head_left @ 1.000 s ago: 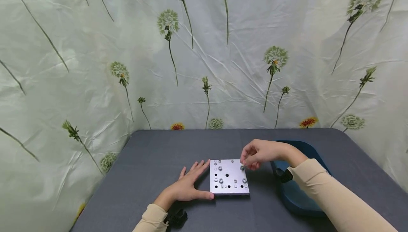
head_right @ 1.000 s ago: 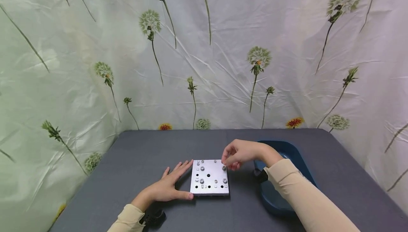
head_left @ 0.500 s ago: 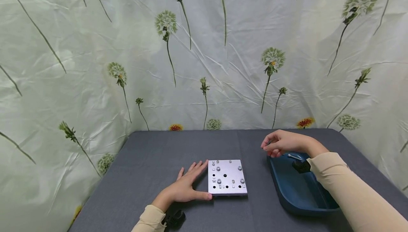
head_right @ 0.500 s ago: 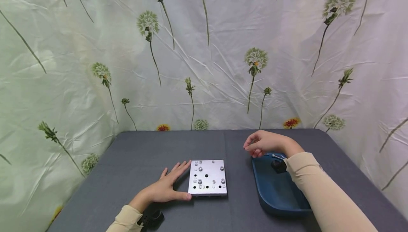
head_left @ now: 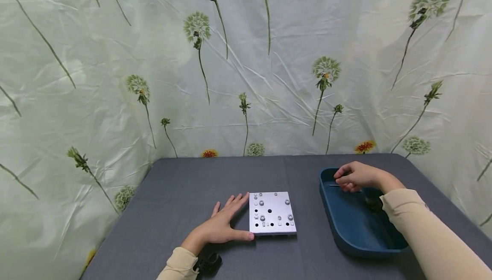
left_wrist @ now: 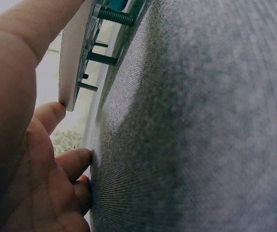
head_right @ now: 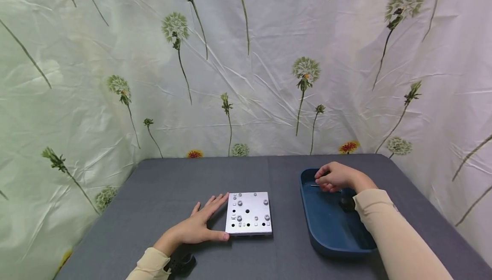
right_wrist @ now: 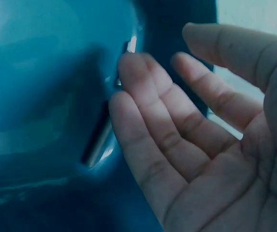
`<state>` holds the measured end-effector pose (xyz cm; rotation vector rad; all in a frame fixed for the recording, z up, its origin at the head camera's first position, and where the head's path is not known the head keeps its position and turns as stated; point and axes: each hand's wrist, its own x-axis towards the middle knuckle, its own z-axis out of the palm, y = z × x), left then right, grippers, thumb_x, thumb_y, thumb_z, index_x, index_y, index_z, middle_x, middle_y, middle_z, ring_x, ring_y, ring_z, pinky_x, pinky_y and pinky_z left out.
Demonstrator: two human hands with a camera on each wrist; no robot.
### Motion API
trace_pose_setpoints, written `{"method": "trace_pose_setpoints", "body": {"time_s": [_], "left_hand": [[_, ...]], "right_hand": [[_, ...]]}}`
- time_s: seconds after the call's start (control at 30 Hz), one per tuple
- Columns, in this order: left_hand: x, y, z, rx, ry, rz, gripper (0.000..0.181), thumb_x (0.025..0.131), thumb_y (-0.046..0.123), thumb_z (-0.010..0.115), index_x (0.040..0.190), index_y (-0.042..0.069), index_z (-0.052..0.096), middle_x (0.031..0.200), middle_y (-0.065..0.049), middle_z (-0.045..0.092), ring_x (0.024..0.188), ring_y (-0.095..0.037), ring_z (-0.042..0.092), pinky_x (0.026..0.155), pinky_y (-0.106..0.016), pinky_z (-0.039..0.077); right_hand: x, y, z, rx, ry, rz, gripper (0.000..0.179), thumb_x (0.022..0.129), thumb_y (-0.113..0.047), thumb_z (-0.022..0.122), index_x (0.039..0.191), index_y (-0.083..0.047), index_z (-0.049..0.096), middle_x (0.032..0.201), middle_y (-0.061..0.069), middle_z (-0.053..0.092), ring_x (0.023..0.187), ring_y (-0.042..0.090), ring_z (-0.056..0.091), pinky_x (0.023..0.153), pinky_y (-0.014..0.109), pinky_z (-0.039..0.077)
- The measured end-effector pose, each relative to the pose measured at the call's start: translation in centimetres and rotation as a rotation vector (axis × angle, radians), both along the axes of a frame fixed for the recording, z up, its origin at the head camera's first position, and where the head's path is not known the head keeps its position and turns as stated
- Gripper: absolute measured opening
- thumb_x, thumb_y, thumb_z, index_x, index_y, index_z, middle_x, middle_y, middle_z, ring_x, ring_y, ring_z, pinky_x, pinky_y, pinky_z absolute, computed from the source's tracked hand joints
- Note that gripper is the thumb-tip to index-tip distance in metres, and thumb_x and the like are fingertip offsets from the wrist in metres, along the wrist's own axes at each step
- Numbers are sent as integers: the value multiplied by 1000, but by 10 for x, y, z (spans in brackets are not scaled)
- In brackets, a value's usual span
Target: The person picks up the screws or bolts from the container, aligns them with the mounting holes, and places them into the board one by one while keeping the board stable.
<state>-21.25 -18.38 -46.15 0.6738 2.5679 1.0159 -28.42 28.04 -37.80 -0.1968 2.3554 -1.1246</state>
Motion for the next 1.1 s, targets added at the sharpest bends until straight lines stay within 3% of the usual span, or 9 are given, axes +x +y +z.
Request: {"method": "trace_pose_setpoints", "body": {"time_s": [0.27, 0.43, 0.6, 0.8, 1.1], "left_hand": [[0, 0, -4, 46, 27, -14, 114, 85, 64, 85, 174, 30, 22, 179, -18, 22, 167, -49, 8, 122, -81, -6], [1, -3, -3, 27, 12, 1, 115, 84, 63, 86, 174, 29, 22, 180, -16, 21, 168, -46, 8, 123, -80, -7], [2, -4, 1, 17, 14, -4, 114, 86, 60, 86, 174, 27, 21, 180, -17, 21, 168, -45, 7, 123, -81, -6], [-2, -3, -5, 28, 28, -16, 115, 84, 67, 84, 174, 31, 22, 180, -16, 22, 167, -47, 8, 123, -81, -6], [-3, -5, -10, 36, 29, -16, 114, 83, 71, 82, 173, 38, 20, 180, -15, 22, 168, -47, 8, 122, -81, -7]], "right_hand": [[4, 4, -6, 124, 75, -49, 35, 104, -3, 63, 131, 19, 59, 83, 2, 71, 72, 9, 66, 68, 28, 58], [4, -2, -10, 168, 120, -40, 32, 103, -1, 63, 129, 18, 64, 89, 8, 77, 79, 13, 71, 71, 31, 61], [2, -6, -16, 228, 181, -62, 24, 103, -2, 65, 120, 13, 72, 89, 12, 79, 76, 12, 70, 72, 33, 63], [2, -6, -22, 261, 237, -85, 13, 99, -1, 71, 105, 8, 78, 84, 8, 79, 72, 10, 70, 70, 33, 63], [3, -12, -27, 275, 241, -128, 8, 96, -2, 75, 93, 4, 79, 75, 3, 75, 68, 9, 67, 65, 28, 60]]}}
